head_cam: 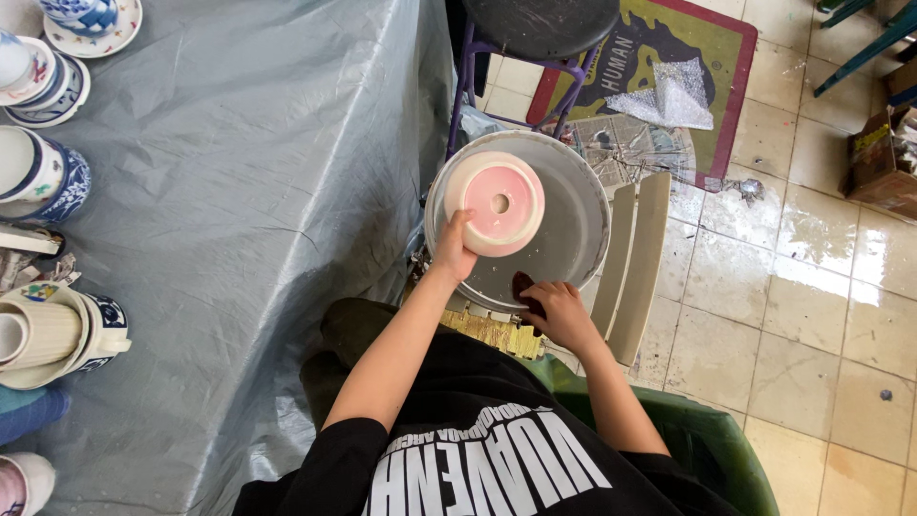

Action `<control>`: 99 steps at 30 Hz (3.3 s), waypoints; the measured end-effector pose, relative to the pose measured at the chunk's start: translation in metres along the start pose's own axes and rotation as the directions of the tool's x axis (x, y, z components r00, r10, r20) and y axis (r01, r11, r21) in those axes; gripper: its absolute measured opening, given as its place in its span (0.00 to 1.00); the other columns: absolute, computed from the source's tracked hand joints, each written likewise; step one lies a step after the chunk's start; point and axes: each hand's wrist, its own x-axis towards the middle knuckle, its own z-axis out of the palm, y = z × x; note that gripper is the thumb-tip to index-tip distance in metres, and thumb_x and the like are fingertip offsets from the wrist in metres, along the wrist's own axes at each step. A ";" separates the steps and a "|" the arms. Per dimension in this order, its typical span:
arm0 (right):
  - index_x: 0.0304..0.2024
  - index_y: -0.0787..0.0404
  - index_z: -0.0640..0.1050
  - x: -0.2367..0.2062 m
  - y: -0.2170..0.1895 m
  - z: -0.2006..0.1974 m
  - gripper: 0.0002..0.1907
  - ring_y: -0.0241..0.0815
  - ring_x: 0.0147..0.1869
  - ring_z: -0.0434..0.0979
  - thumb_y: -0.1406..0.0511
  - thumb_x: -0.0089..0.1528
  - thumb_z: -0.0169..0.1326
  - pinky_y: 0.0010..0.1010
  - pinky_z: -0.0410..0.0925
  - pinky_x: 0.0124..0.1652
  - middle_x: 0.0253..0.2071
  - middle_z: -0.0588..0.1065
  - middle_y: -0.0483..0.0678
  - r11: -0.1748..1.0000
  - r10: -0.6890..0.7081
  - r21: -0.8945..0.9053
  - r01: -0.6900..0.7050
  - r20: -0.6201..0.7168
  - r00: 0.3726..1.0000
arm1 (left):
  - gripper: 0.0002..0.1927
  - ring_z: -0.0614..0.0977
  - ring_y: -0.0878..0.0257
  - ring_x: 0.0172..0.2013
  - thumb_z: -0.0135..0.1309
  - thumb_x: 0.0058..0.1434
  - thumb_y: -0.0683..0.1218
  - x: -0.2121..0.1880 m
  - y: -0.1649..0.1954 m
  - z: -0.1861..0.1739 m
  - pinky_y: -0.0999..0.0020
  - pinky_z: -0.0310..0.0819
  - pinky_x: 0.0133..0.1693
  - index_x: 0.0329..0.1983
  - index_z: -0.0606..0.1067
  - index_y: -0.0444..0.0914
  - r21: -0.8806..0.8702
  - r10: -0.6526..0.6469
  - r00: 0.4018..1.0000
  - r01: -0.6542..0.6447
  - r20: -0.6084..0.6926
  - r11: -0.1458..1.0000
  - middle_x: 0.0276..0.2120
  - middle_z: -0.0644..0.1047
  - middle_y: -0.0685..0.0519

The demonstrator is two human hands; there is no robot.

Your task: The person washes ceramic cups, mugs, and plates one at a time in a large basin of water, occasionally wiping them with a dark cloth, and places the cleaned pieces on the table and shelf. They continue washing more pieces and stacking cleaned cups together.

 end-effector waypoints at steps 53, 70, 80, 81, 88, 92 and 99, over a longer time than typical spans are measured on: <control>0.64 0.62 0.76 0.138 0.015 -0.082 0.20 0.49 0.47 0.78 0.59 0.72 0.50 0.34 0.73 0.48 0.51 0.77 0.52 0.636 0.127 0.766 0.091 -0.221 0.967 | 0.22 0.80 0.66 0.42 0.60 0.64 0.51 -0.014 0.017 0.047 0.69 0.76 0.45 0.55 0.75 0.31 0.563 0.235 0.931 -0.357 0.279 0.745 0.43 0.81 0.51; 0.48 0.56 0.79 0.059 -0.013 -0.034 0.26 0.54 0.53 0.80 0.68 0.48 0.72 0.43 0.73 0.52 0.47 0.80 0.48 0.875 -0.456 -0.118 0.470 -0.527 0.717 | 0.43 0.77 0.49 0.56 0.37 0.61 0.74 -0.007 0.036 0.053 0.44 0.73 0.54 0.70 0.62 0.44 0.251 -0.469 0.879 0.436 0.086 0.864 0.58 0.73 0.45; 0.65 0.62 0.69 0.076 -0.061 -0.045 0.33 0.63 0.76 0.57 0.55 0.62 0.59 0.56 0.54 0.70 0.68 0.65 0.56 0.830 -0.554 -0.112 0.546 -0.278 0.785 | 0.39 0.69 0.57 0.65 0.42 0.64 0.62 -0.026 0.027 0.046 0.58 0.66 0.63 0.76 0.54 0.42 0.422 0.075 0.946 -0.211 0.317 0.882 0.67 0.65 0.48; 0.65 0.61 0.70 0.084 -0.062 -0.047 0.30 0.64 0.78 0.55 0.56 0.63 0.57 0.56 0.53 0.71 0.70 0.64 0.56 0.854 -0.519 -0.136 0.502 -0.290 0.804 | 0.38 0.68 0.57 0.66 0.42 0.66 0.62 -0.028 0.031 0.051 0.59 0.66 0.63 0.76 0.55 0.41 0.419 0.040 0.967 -0.145 0.250 0.896 0.68 0.64 0.47; 0.58 0.64 0.73 0.086 -0.066 -0.028 0.23 0.68 0.73 0.59 0.60 0.65 0.59 0.52 0.58 0.67 0.65 0.67 0.57 0.959 -0.284 -0.173 0.225 -0.583 0.761 | 0.34 0.66 0.57 0.68 0.45 0.70 0.58 -0.028 0.030 0.055 0.62 0.59 0.66 0.73 0.58 0.36 0.416 0.153 0.988 -0.152 0.030 0.897 0.68 0.65 0.45; 0.44 0.63 0.77 0.060 -0.061 0.002 0.13 0.56 0.58 0.67 0.65 0.61 0.64 0.47 0.65 0.57 0.49 0.74 0.51 0.979 -0.193 -0.072 0.191 -0.627 0.754 | 0.29 0.74 0.55 0.60 0.48 0.70 0.56 -0.031 0.019 0.051 0.61 0.67 0.61 0.67 0.67 0.33 0.459 0.293 0.955 -0.276 0.037 0.844 0.59 0.74 0.42; 0.43 0.63 0.78 0.018 -0.010 -0.004 0.03 0.38 0.37 0.74 0.69 0.69 0.59 0.26 0.67 0.38 0.36 0.76 0.50 0.722 0.234 0.631 0.286 -0.611 0.757 | 0.23 0.81 0.50 0.53 0.49 0.71 0.49 -0.045 0.032 0.065 0.58 0.74 0.55 0.67 0.66 0.35 0.743 0.417 0.848 -0.503 0.327 0.441 0.51 0.79 0.39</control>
